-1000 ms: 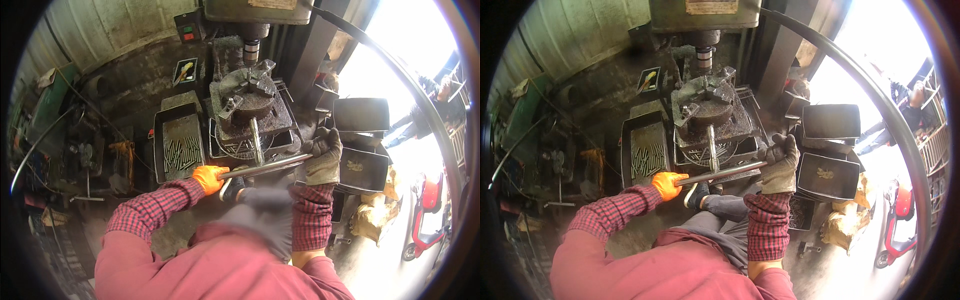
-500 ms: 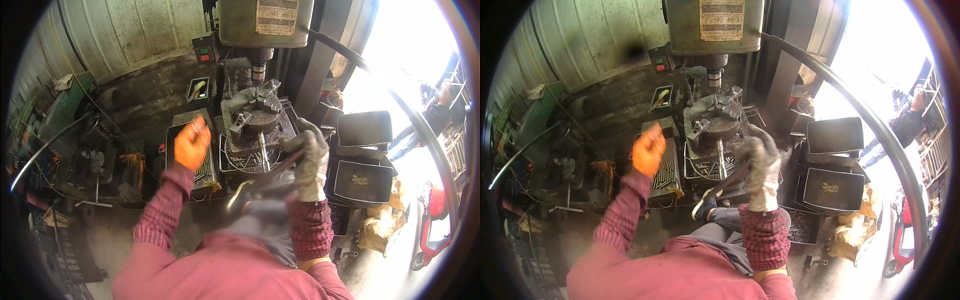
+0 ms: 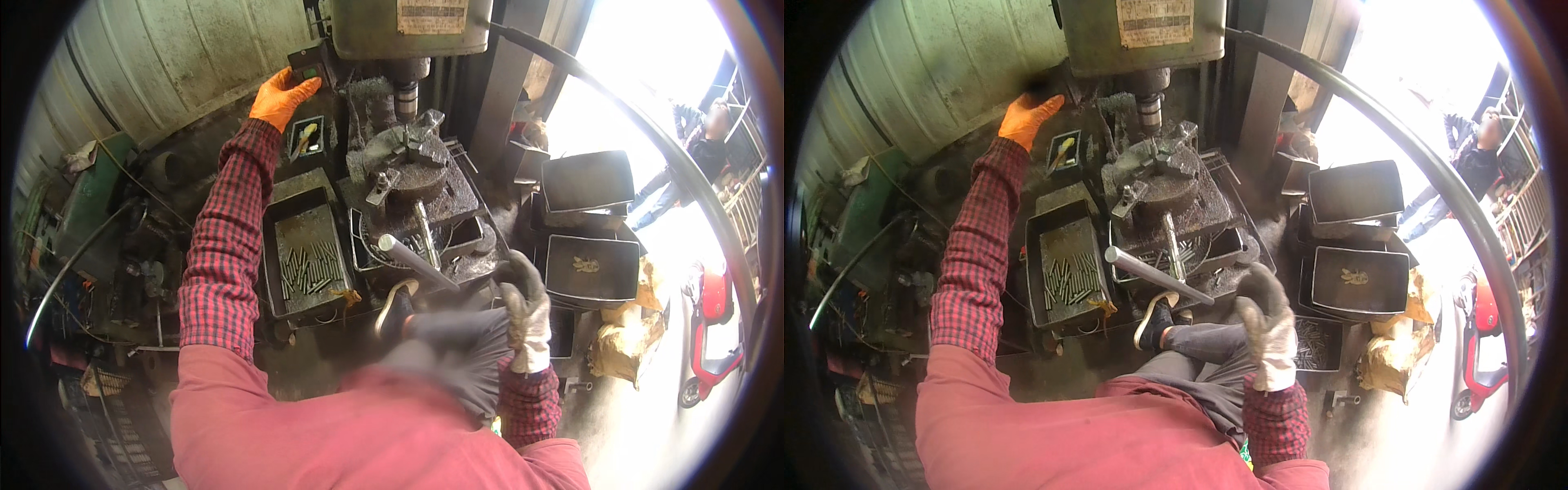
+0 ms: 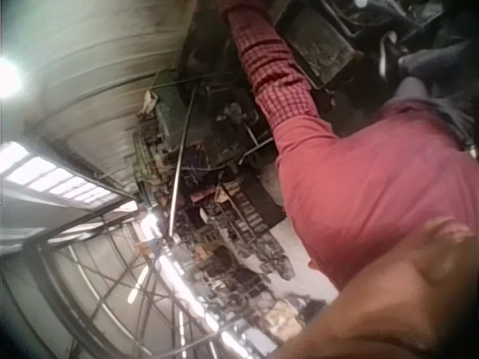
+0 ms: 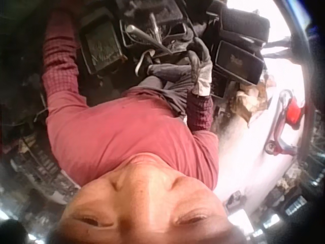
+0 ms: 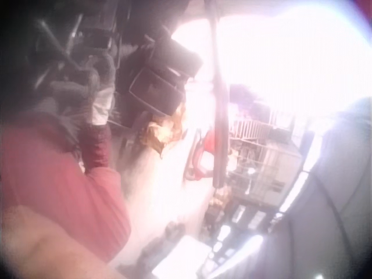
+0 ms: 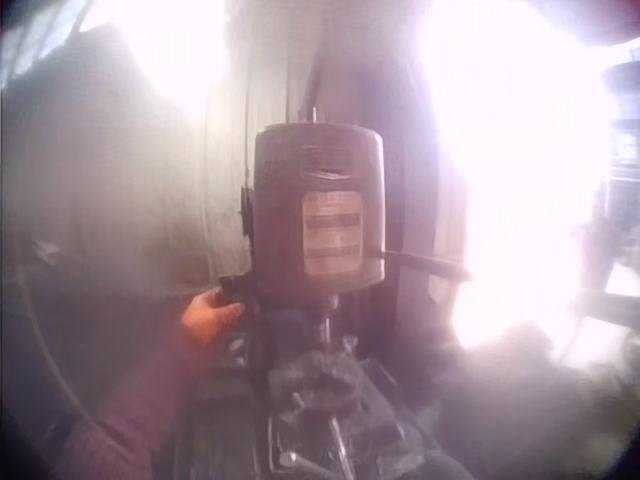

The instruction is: The person operates a drill press in a workshop, repeatedly loading small metal rods into the chuck, lowering the drill to cut them, and removing the cut pieces. The person uses a lever to control the drill and handles the metal rods with gloved hands.

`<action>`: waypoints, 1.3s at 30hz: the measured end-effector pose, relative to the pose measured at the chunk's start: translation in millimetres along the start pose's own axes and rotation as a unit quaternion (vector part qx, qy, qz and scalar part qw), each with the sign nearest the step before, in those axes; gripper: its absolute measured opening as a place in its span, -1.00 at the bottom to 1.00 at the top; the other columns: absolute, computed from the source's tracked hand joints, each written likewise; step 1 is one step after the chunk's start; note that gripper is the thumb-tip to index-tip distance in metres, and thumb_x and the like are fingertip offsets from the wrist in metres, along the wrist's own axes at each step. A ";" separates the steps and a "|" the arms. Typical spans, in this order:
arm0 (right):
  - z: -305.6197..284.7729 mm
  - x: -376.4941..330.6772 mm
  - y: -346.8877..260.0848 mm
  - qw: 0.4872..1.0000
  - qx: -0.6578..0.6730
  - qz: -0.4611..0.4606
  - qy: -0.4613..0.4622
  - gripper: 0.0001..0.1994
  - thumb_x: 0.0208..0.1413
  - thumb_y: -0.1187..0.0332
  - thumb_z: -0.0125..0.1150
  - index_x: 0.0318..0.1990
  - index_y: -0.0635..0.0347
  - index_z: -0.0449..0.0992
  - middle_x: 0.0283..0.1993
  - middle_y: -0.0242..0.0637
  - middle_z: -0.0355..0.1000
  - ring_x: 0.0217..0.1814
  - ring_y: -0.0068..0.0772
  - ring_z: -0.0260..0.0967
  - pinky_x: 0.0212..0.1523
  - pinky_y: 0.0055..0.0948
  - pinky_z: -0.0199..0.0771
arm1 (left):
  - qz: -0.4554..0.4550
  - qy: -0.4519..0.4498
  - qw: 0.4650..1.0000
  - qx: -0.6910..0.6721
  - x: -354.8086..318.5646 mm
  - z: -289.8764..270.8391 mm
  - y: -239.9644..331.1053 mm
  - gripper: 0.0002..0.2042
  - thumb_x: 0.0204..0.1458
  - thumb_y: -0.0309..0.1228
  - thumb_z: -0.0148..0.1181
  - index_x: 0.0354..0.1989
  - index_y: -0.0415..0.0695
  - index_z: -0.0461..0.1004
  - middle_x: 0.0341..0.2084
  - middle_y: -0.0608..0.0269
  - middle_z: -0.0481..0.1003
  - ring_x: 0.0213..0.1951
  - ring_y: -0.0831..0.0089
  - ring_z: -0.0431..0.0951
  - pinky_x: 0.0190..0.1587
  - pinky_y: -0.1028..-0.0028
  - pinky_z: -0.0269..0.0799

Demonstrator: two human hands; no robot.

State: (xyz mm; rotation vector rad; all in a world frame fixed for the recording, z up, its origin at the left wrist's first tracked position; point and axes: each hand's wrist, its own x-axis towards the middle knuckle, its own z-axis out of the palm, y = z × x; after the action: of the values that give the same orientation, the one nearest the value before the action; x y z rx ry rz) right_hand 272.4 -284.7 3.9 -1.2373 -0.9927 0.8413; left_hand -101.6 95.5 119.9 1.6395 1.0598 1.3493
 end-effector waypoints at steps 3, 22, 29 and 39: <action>-39.5 -14.7 17.7 0.997 0.061 0.016 0.035 -0.48 0.26 0.56 0.23 0.38 0.28 0.37 0.13 -0.19 0.52 0.15 -0.39 0.49 0.27 -0.36 0.49 | -0.007 -0.015 1.000 0.002 7.0 -6.8 -13.5 0.05 -0.05 -0.15 0.64 0.45 -0.51 0.11 0.33 -0.13 0.39 0.34 0.21 0.41 0.39 0.31 0.28; -214.9 -63.7 -4.5 0.982 0.114 0.148 0.004 -0.12 0.23 -0.32 -0.11 0.35 0.39 0.36 0.28 -0.03 0.45 0.35 -0.12 0.38 0.46 0.04 0.22 | 0.054 0.024 0.998 -0.011 -13.6 -13.3 -25.1 -0.13 0.18 -0.25 0.45 0.53 -0.31 0.05 0.28 -0.07 0.40 0.29 0.24 0.45 0.35 0.34 0.35; -248.9 -114.0 -14.4 0.981 0.099 0.169 0.013 -0.26 0.24 -0.14 -0.06 0.30 0.38 0.42 0.25 -0.04 0.49 0.30 -0.16 0.42 0.41 -0.09 0.28 | -0.029 0.110 0.991 -0.070 -180.4 -48.2 -94.3 -0.47 0.25 -0.42 0.36 0.36 -0.31 0.38 0.09 0.26 0.53 0.07 0.53 0.52 0.21 0.46 0.43; -198.2 -66.6 -47.3 0.990 0.057 0.114 -0.053 -0.46 0.26 0.12 0.01 0.23 0.38 0.49 0.20 -0.06 0.54 0.24 -0.20 0.49 0.35 -0.27 0.37 | -0.282 0.262 0.923 -0.006 -474.6 -55.9 -194.7 -0.59 0.25 -0.37 0.37 0.18 -0.37 0.52 -0.08 0.17 0.63 -0.08 0.46 0.60 0.03 0.49 0.53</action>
State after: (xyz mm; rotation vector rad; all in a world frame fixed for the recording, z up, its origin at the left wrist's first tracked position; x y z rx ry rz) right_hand 433.1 -423.7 32.0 -1.2330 -0.8836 1.1370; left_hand -231.2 -268.0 -222.6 0.8492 1.6726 1.3991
